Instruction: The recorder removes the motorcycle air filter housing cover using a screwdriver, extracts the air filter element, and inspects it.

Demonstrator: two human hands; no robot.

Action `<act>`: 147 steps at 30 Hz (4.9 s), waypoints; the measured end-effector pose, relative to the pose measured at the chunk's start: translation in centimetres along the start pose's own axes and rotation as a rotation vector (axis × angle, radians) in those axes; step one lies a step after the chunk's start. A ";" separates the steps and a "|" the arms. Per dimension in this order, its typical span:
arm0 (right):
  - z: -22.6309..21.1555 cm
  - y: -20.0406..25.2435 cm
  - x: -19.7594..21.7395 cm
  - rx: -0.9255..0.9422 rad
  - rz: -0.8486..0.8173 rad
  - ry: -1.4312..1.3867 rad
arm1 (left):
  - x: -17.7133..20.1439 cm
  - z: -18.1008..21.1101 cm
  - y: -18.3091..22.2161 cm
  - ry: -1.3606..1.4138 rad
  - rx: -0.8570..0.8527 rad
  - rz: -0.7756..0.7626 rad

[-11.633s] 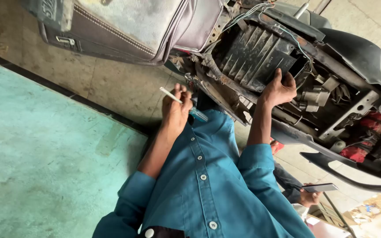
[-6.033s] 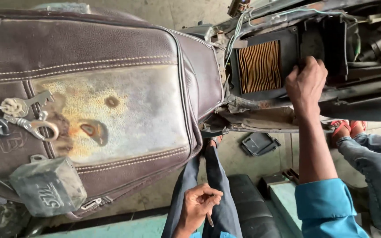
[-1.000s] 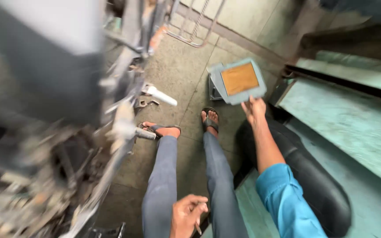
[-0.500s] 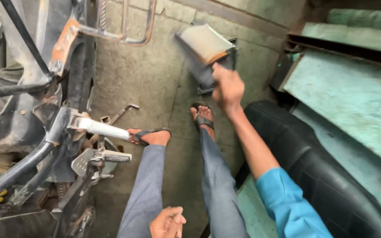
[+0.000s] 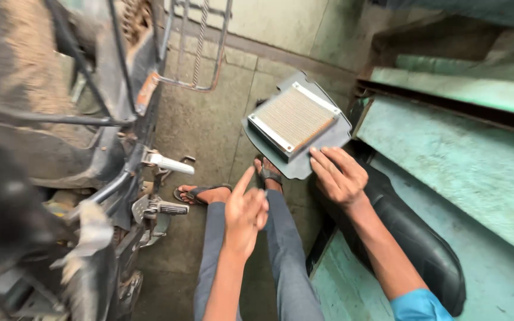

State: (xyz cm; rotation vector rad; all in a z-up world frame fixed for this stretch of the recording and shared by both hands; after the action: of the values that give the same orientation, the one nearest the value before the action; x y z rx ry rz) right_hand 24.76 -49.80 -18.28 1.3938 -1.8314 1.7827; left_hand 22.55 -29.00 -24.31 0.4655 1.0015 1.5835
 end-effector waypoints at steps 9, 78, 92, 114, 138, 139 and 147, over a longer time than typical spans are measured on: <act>-1.5 -7.6 9.6 0.119 -0.133 -0.042 | -3.7 -2.9 0.1 0.389 0.532 -0.300; -1.0 -11.9 13.6 -0.635 -0.287 -0.986 | -7.6 9.7 15.7 -0.410 -0.133 -0.166; -5.1 -12.1 16.8 -0.208 -0.258 -0.559 | -7.4 8.7 16.3 -0.213 0.007 -0.124; -5.3 -12.1 18.4 -0.079 -0.049 -0.435 | -9.1 10.1 17.9 -0.308 -0.042 -0.238; -6.9 -12.4 18.0 0.301 -0.302 -0.464 | -5.6 2.9 15.0 0.002 0.262 -0.350; -7.3 -12.7 17.7 0.337 -0.353 -0.474 | -5.2 1.6 14.7 0.052 0.314 -0.389; -5.5 -8.3 15.9 0.170 -0.385 -0.375 | -4.0 -0.4 11.9 -0.054 0.284 -0.528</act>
State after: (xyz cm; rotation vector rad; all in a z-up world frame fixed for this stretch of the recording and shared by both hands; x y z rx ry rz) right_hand 20.23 -50.60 -0.11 2.0990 -1.4439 1.5851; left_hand 16.23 -32.76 -14.18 0.3911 1.1974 0.9593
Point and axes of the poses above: each hand's wrist, its own y-axis away from the middle knuckle, its own x-axis out of the back of the hand, z = x × y, the point moved 6 cm from there along -y, towards the middle knuckle, and after that the axes turned 12 degrees about z, right-handed, at the moved point
